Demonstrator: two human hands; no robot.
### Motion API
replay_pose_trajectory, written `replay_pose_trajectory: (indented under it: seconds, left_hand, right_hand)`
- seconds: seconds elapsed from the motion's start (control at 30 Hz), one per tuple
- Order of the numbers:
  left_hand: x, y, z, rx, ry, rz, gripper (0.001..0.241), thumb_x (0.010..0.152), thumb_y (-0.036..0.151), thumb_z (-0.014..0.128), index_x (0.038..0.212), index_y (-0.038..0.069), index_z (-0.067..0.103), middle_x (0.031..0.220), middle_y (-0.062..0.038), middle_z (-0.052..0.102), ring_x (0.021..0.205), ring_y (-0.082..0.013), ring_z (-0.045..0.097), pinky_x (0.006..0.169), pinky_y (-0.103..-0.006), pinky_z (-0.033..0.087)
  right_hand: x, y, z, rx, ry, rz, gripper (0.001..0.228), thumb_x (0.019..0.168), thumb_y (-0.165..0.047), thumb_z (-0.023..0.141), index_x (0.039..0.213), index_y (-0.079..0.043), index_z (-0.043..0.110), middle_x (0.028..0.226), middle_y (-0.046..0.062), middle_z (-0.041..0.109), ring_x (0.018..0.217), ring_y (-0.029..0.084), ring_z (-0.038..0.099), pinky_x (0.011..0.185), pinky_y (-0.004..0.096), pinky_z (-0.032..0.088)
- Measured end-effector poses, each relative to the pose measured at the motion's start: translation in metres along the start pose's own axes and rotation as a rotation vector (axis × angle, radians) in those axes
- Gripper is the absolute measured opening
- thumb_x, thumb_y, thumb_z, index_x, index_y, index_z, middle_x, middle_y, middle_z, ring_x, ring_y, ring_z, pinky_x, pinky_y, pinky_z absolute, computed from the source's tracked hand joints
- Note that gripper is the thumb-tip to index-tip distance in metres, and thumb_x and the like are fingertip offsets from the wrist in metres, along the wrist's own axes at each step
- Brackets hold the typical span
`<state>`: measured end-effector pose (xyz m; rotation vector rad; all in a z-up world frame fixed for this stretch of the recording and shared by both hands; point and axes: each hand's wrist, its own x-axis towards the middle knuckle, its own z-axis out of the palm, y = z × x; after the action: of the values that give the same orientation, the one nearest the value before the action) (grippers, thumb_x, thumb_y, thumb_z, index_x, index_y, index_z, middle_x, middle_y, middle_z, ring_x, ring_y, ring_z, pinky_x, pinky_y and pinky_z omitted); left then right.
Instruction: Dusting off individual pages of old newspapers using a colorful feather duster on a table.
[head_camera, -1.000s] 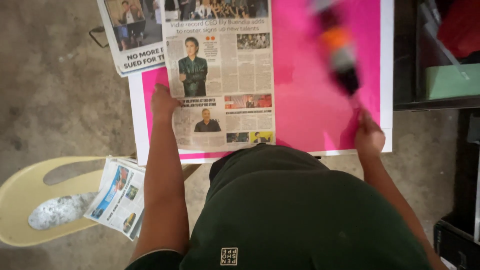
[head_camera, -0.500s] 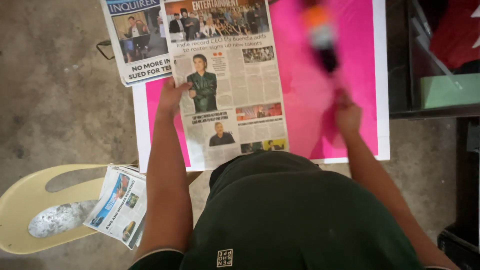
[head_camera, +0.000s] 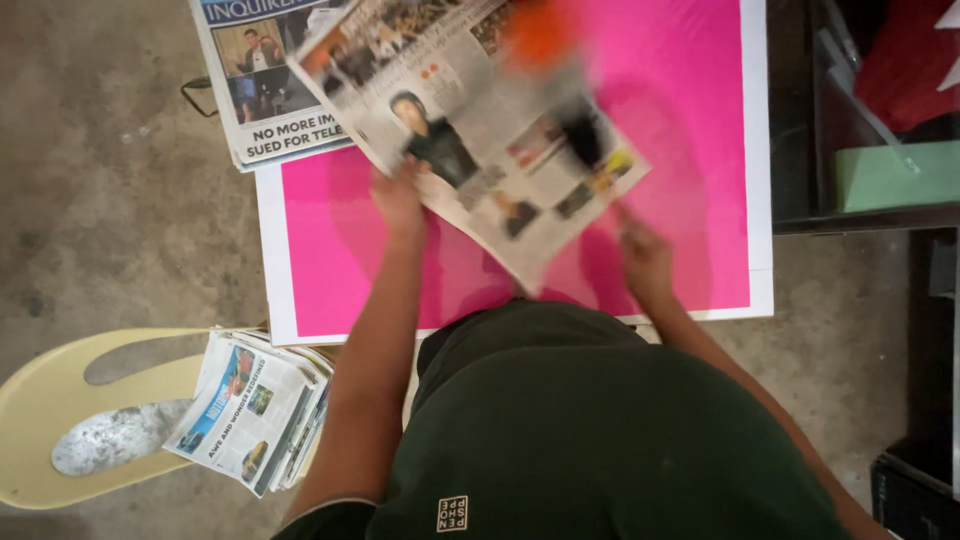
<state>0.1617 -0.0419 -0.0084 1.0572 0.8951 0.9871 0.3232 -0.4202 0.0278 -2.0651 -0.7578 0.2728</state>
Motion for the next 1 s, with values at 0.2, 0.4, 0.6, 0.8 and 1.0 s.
replay_pose_trajectory:
  seconds: [0.2,0.4,0.6,0.8,1.0]
  left_hand:
    - [-0.084,-0.051,0.009,-0.338,-0.050,-0.420,0.026,0.101,0.005,0.057,0.126,-0.003,0.058,0.110,-0.012,0.069,0.096,-0.0277,0.068,0.084,-0.0431,0.060]
    - [-0.057,-0.063,-0.019,-0.324,-0.204,-0.456,0.033,0.101,0.008,0.058,0.132,-0.004,0.059,0.124,-0.014,0.068,0.112,-0.0284,0.067,0.098,-0.0432,0.055]
    - [0.025,-0.023,-0.021,-0.632,-0.095,-0.343,0.040,0.103,0.013,0.056,0.137,-0.005,0.048,0.127,-0.020,0.064,0.117,-0.0321,0.067,0.100,-0.0477,0.059]
    - [0.045,-0.034,-0.030,-0.130,-0.086,-0.241,0.028,0.100,0.000,0.064,0.127,-0.006,0.061,0.119,-0.015,0.070,0.104,-0.0256,0.069,0.090,-0.0381,0.060]
    - [-0.012,0.026,-0.003,-0.173,-0.025,-0.072,0.024,0.099,0.004,0.064,0.122,-0.001,0.064,0.111,-0.007,0.071,0.096,-0.0166,0.068,0.086,-0.0320,0.058]
  right_hand:
    - [-0.048,-0.032,-0.028,-0.499,-0.296,0.174,0.046,0.100,-0.014,0.053,0.143,-0.024,0.064,0.098,0.015,0.072,0.079,0.034,0.070,0.067,0.048,0.058]
    - [-0.052,0.087,-0.087,-0.699,0.189,0.177,0.039,0.110,-0.013,0.058,0.149,-0.018,0.067,0.096,0.019,0.071,0.072,0.035,0.066,0.062,0.049,0.053]
    - [-0.052,0.057,-0.065,-0.353,0.099,-0.008,0.047,0.102,-0.002,0.055,0.145,-0.017,0.064,0.094,0.014,0.071,0.071,0.024,0.066,0.061,0.039,0.056]
    - [-0.027,0.028,-0.049,-0.714,-0.295,0.019,0.037,0.111,-0.015,0.055,0.146,-0.025,0.063,0.083,0.006,0.075,0.063,0.019,0.066,0.052,0.034,0.054]
    - [0.018,0.036,-0.072,-0.434,0.223,0.559,0.035,0.114,-0.016,0.051,0.147,-0.019,0.064,0.104,0.011,0.077,0.062,0.029,0.062,0.053,0.043,0.050]
